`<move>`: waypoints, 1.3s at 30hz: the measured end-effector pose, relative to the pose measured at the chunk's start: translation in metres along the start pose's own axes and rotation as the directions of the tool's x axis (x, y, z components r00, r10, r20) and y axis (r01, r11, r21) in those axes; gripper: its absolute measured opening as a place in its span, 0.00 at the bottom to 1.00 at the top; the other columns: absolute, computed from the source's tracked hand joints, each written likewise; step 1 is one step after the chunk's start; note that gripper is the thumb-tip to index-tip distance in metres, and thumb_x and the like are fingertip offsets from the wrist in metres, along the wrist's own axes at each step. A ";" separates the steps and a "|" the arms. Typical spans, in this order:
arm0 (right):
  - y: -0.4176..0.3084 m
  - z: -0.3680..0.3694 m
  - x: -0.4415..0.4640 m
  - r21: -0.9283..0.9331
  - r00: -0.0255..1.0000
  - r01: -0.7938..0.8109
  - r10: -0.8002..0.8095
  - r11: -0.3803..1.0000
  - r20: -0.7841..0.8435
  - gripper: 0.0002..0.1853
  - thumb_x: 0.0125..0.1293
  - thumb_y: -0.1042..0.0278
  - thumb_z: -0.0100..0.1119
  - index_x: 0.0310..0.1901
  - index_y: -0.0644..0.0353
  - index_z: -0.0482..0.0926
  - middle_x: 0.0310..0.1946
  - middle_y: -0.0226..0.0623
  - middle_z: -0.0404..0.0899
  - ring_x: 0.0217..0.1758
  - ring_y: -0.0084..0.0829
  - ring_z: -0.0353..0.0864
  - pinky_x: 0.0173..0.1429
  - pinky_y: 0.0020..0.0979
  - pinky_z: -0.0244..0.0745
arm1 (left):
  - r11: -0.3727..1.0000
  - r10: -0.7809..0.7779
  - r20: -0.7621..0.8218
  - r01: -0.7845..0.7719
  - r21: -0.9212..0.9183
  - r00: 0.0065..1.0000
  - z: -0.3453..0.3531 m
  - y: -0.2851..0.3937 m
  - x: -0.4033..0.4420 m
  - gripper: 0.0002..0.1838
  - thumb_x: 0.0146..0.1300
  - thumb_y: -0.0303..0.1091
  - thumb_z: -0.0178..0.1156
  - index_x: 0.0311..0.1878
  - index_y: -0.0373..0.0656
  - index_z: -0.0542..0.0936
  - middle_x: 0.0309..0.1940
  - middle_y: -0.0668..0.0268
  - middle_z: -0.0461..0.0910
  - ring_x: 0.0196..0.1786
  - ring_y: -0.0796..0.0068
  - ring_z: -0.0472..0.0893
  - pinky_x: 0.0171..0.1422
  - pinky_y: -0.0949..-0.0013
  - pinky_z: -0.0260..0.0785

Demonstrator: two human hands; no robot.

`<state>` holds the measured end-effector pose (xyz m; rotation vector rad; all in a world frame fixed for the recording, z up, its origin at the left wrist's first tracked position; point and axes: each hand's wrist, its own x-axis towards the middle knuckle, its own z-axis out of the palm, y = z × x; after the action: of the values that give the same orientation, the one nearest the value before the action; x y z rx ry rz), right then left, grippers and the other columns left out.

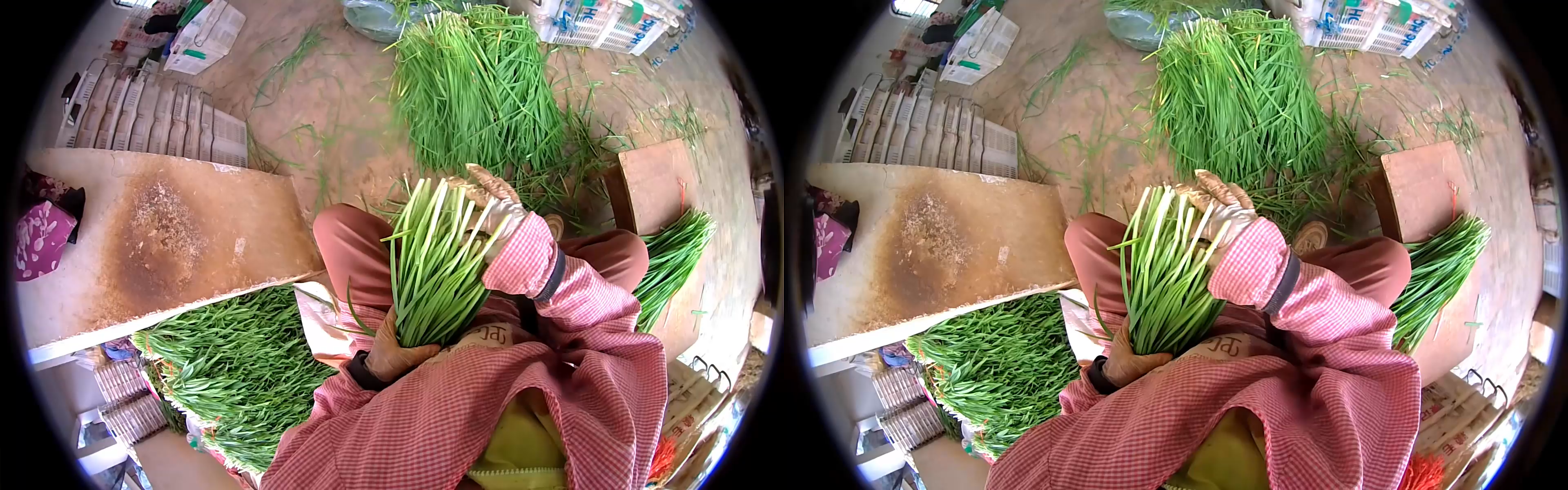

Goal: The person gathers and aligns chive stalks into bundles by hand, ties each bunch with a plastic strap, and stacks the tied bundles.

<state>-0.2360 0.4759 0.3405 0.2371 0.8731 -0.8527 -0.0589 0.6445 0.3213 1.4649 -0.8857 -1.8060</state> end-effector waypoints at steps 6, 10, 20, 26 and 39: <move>-0.052 -0.067 0.027 -0.465 0.452 0.711 -0.164 -0.528 0.877 0.14 0.50 0.80 0.59 0.40 0.61 0.75 0.51 0.41 0.72 0.53 0.36 0.71 0.60 0.35 0.64 | 0.999 0.046 -0.001 -0.046 0.007 0.999 0.002 -0.005 0.004 0.37 0.42 0.20 0.66 0.57 0.40 0.60 0.50 0.64 0.70 0.52 0.75 0.70 0.58 0.68 0.63; -0.102 -0.092 0.042 -0.670 0.579 0.722 -0.684 0.176 0.444 0.12 0.53 0.78 0.58 0.40 0.64 0.75 0.45 0.36 0.75 0.50 0.32 0.72 0.58 0.30 0.65 | 0.997 0.072 -0.019 -0.072 0.022 0.997 0.001 -0.015 0.003 0.36 0.41 0.22 0.67 0.56 0.39 0.62 0.49 0.64 0.71 0.51 0.75 0.70 0.57 0.69 0.63; -0.028 0.006 -0.023 -0.394 0.678 0.329 -0.076 -0.858 0.731 0.39 0.48 0.31 0.52 0.55 0.54 0.69 0.67 0.41 0.47 0.72 0.36 0.37 0.71 0.43 0.25 | 0.969 0.093 -0.048 -0.079 0.235 0.995 0.008 -0.013 0.007 0.36 0.40 0.24 0.67 0.55 0.39 0.62 0.47 0.64 0.71 0.50 0.74 0.71 0.56 0.70 0.64; -0.042 0.041 0.051 -0.913 0.992 -0.002 -0.118 -0.408 0.050 0.12 0.60 0.71 0.47 0.47 0.56 0.71 0.49 0.36 0.72 0.53 0.30 0.69 0.59 0.33 0.64 | 0.996 0.093 -0.064 -0.092 0.016 0.994 0.004 -0.010 0.003 0.34 0.43 0.21 0.65 0.56 0.39 0.63 0.47 0.64 0.73 0.49 0.74 0.73 0.57 0.70 0.64; 0.013 -0.046 0.028 -0.766 0.808 0.380 -0.217 -0.519 0.548 0.26 0.66 0.50 0.38 0.60 0.52 0.48 0.50 0.41 0.62 0.51 0.35 0.63 0.52 0.32 0.63 | 0.803 -0.181 0.321 0.328 -0.498 0.930 -0.045 -0.023 0.017 0.32 0.49 0.33 0.63 0.58 0.37 0.65 0.50 0.58 0.73 0.51 0.67 0.74 0.58 0.66 0.65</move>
<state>-0.2431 0.4923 0.2875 -1.9214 1.3216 -0.2940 -0.0187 0.6384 0.2863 1.0232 -0.2323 -2.2510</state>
